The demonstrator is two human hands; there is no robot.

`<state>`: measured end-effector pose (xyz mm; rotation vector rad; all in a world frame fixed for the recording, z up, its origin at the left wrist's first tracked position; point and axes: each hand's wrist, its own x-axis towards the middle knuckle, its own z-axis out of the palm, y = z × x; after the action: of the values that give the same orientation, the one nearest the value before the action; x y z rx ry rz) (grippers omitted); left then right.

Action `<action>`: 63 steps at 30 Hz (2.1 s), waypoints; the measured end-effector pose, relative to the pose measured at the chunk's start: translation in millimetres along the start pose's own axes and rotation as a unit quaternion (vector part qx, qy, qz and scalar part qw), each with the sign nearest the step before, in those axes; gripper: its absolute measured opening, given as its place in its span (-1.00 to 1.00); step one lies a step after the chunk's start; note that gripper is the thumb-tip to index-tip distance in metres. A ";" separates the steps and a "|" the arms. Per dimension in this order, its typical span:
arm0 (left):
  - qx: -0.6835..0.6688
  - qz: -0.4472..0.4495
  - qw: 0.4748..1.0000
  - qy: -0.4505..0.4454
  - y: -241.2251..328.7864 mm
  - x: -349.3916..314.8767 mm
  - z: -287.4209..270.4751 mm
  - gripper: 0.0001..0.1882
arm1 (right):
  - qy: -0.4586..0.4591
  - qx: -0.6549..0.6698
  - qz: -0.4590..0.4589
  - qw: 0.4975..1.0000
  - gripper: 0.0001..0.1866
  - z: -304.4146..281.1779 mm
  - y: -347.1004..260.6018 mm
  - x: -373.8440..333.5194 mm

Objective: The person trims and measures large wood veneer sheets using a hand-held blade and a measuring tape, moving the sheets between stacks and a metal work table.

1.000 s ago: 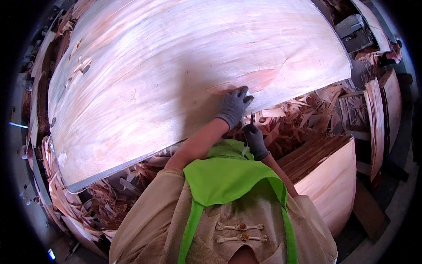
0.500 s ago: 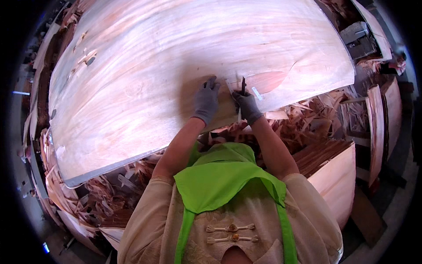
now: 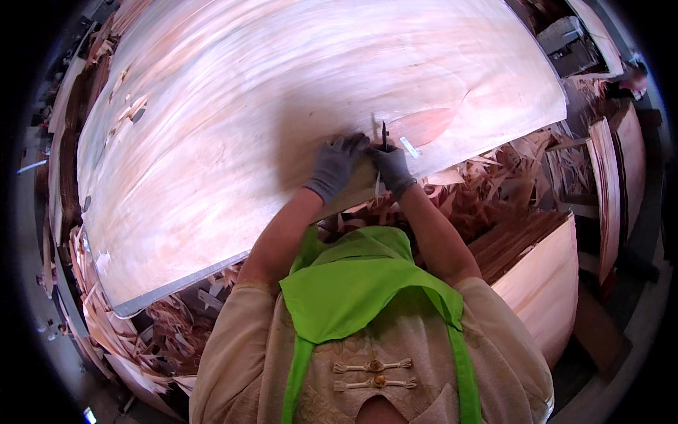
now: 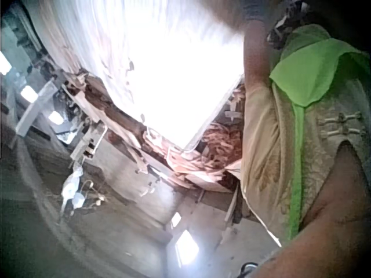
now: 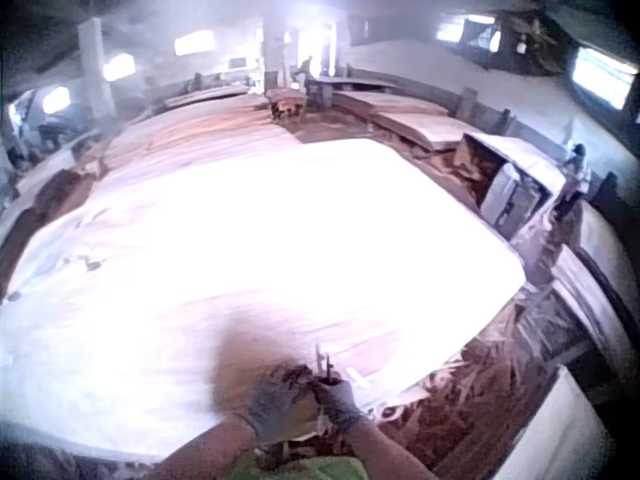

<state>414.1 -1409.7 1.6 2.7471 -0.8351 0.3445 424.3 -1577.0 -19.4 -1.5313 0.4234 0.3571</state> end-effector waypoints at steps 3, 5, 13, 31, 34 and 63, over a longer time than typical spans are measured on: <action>0.035 0.048 0.997 -0.043 -2.3 3.3 -9.7 -0.56 | -0.023 -0.024 0.025 0.999 -0.75 -7.2 0.9 -7.2; 0.027 0.040 0.996 -0.073 -5.9 2.0 -8.2 -0.58 | -0.042 -0.106 -0.016 0.993 -0.77 -18.0 -9.0 -30.8; 0.070 0.056 0.993 -0.076 3.1 5.0 -8.4 -0.60 | -0.035 -0.434 -0.341 0.833 -0.81 -24.0 87.3 -66.4; 0.033 0.006 0.995 -0.098 50.2 112.0 28.9 -0.50 | -0.007 0.066 0.033 0.997 -0.75 -99.3 -48.0 35.7; 0.072 0.019 0.995 -0.060 47.6 111.7 39.5 -0.53 | 0.023 0.089 0.105 0.990 -0.89 -79.8 -26.6 23.7; -0.206 -0.028 0.976 -0.059 65.0 167.0 35.7 -0.39 | 0.251 0.148 0.107 0.951 -0.62 -306.5 0.8 55.3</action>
<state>517.4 -1558.1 28.0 2.4117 -0.7572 -0.0077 459.8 -1885.4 -44.4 -1.2714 1.0032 0.0562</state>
